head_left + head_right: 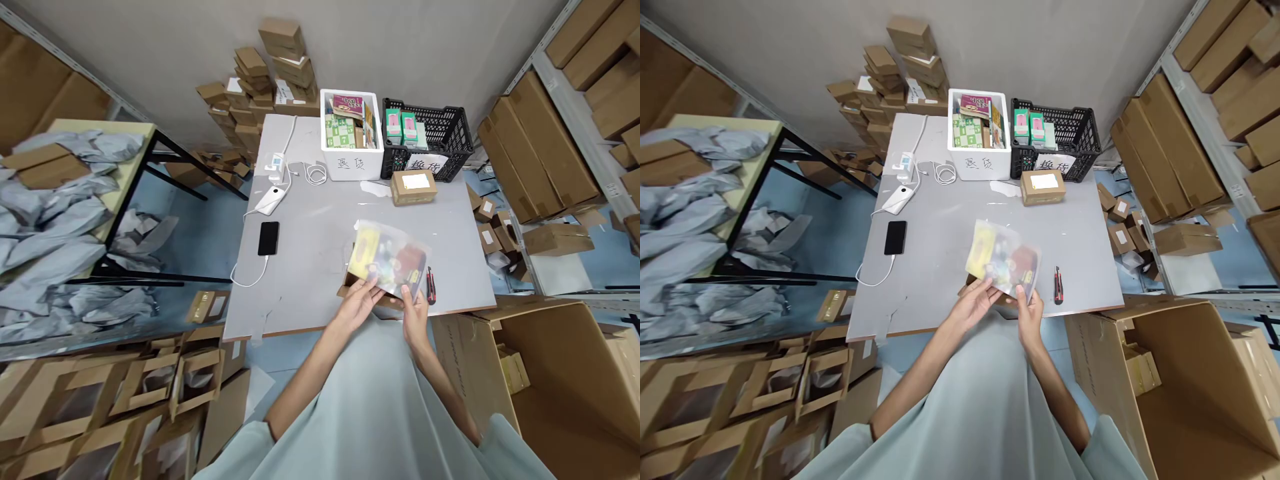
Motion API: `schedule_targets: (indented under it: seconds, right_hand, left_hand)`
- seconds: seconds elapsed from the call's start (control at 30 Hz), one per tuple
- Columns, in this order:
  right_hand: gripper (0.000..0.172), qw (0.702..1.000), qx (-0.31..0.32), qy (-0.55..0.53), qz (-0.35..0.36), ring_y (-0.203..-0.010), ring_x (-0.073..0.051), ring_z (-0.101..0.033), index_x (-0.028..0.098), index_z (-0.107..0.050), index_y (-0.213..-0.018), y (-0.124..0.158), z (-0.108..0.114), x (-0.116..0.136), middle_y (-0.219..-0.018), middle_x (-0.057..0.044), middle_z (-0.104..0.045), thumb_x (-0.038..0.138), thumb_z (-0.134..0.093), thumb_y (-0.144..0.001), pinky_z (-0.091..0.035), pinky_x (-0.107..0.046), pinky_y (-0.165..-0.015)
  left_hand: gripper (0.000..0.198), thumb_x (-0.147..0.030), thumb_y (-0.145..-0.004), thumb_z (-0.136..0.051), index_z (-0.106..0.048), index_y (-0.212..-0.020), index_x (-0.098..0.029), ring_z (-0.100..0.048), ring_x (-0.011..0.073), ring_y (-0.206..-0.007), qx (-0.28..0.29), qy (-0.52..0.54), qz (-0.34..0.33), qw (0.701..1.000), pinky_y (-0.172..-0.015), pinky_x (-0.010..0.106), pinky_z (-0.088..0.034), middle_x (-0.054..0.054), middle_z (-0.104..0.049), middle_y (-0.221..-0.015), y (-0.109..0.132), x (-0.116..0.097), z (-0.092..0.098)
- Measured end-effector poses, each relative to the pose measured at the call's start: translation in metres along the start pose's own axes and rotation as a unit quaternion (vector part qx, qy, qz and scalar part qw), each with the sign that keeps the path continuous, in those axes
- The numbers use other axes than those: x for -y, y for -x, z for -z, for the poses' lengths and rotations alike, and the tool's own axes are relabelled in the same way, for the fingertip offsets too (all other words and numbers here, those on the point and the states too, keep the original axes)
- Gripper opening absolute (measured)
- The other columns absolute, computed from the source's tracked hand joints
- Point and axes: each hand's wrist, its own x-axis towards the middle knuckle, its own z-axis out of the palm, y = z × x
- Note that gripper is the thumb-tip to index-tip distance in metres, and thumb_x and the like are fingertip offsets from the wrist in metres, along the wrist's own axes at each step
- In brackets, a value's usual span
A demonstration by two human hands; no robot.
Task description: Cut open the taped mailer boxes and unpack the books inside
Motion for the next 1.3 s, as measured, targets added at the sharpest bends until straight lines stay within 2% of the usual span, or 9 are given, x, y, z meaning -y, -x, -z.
schedule_targets:
  seconds: [0.17,0.23,0.3,0.43,0.57,0.67,0.77,1.1,1.3]
  right_hand:
    - [0.057,0.995,0.092,0.019,0.029,-0.118,-0.031,-0.081,0.02,-0.076,-0.126,0.006,-0.002,0.001,-0.127,-0.015,-0.084,0.065,-0.085,-0.092,-0.069,-0.044,-0.103]
    - [0.068,0.993,0.086,0.039,0.07,-0.13,-0.032,-0.078,0.021,-0.069,-0.143,0.001,0.005,0.012,-0.143,-0.019,-0.079,0.062,-0.086,-0.092,-0.067,-0.046,-0.109]
    - [0.072,0.989,0.034,0.077,0.121,-0.137,-0.032,-0.075,0.021,-0.063,-0.153,-0.001,0.013,0.03,-0.154,-0.022,-0.073,0.06,-0.083,-0.096,-0.065,-0.048,-0.112]
    - [0.038,0.96,-0.029,0.166,0.224,-0.127,-0.03,-0.077,0.025,-0.076,-0.136,0.005,0.021,0.07,-0.138,-0.016,-0.08,0.05,-0.071,-0.108,-0.065,-0.05,-0.11]
    - [0.025,0.933,0.046,0.234,0.27,-0.114,-0.027,-0.08,0.028,-0.083,-0.123,0.013,0.009,0.096,-0.119,-0.01,-0.085,0.042,-0.066,-0.113,-0.067,-0.044,-0.099]
    - [0.029,0.927,0.122,0.256,0.247,-0.113,-0.025,-0.08,0.028,-0.082,-0.132,0.01,0.0,0.099,-0.12,-0.009,-0.086,0.038,-0.06,-0.115,-0.067,-0.038,-0.095]
    - [0.032,0.918,0.155,0.287,0.223,-0.107,-0.022,-0.079,0.026,-0.081,-0.135,0.004,-0.003,0.095,-0.118,-0.008,-0.084,0.036,-0.058,-0.114,-0.064,-0.033,-0.086]
    - [0.034,0.875,0.122,0.435,0.171,-0.087,-0.024,-0.068,0.023,-0.083,-0.127,-0.008,0.003,0.081,-0.111,-0.008,-0.082,0.042,-0.071,-0.101,-0.056,-0.036,-0.086]
    - [0.029,0.906,0.14,0.392,0.081,-0.067,-0.019,-0.057,0.024,-0.084,-0.101,-0.025,-0.001,0.072,-0.087,-0.002,-0.08,0.049,-0.072,-0.095,-0.048,-0.031,-0.07]
  left_hand:
    - [0.041,-0.024,-0.087,-0.096,-0.078,-0.124,-0.023,-0.082,0.0217,-0.116,-0.024,-0.012,-0.059,0.998,-0.114,0.039,-0.064,0.007,-0.085,-0.129,-0.011,-0.014,0.01]
    - [0.034,-0.026,-0.091,-0.093,-0.078,-0.121,-0.021,-0.082,0.0224,-0.115,-0.029,-0.036,-0.064,0.997,-0.111,0.038,-0.065,0.008,-0.085,-0.127,-0.016,-0.028,0.024]
    - [0.027,-0.027,-0.095,-0.089,-0.078,-0.118,-0.02,-0.082,0.0237,-0.115,-0.03,-0.066,-0.067,0.995,-0.11,0.039,-0.065,0.009,-0.086,-0.125,-0.019,-0.043,0.037]
    - [0.025,-0.032,-0.096,-0.09,-0.078,-0.113,-0.019,-0.083,0.0234,-0.101,-0.02,-0.105,-0.043,0.993,-0.101,0.04,-0.068,0.008,-0.086,-0.114,-0.019,-0.06,0.054]
    - [0.028,-0.033,-0.089,-0.096,-0.077,-0.106,-0.019,-0.082,0.021,-0.094,-0.014,-0.107,-0.021,0.994,-0.094,0.037,-0.068,0.006,-0.085,-0.108,-0.017,-0.061,0.057]
    - [0.032,-0.035,-0.087,-0.098,-0.079,-0.107,-0.019,-0.081,0.0209,-0.095,-0.003,-0.119,0.002,0.993,-0.092,0.036,-0.067,0.007,-0.085,-0.109,-0.015,-0.057,0.057]
    - [0.034,-0.037,-0.085,-0.101,-0.079,-0.103,-0.019,-0.08,0.02,-0.093,0.006,-0.126,0.017,0.992,-0.092,0.034,-0.067,0.006,-0.084,-0.104,-0.012,-0.055,0.058]
    - [0.046,-0.045,-0.081,-0.103,-0.079,-0.11,-0.019,-0.082,0.0238,-0.099,0.027,-0.164,0.017,0.986,-0.099,0.04,-0.066,0.009,-0.086,-0.11,-0.006,-0.055,0.064]
    - [0.047,-0.047,-0.084,-0.101,-0.081,-0.116,-0.019,-0.082,0.0273,-0.105,0.043,-0.194,0.04,0.979,-0.098,0.04,-0.065,0.011,-0.086,-0.114,-0.007,-0.057,0.055]
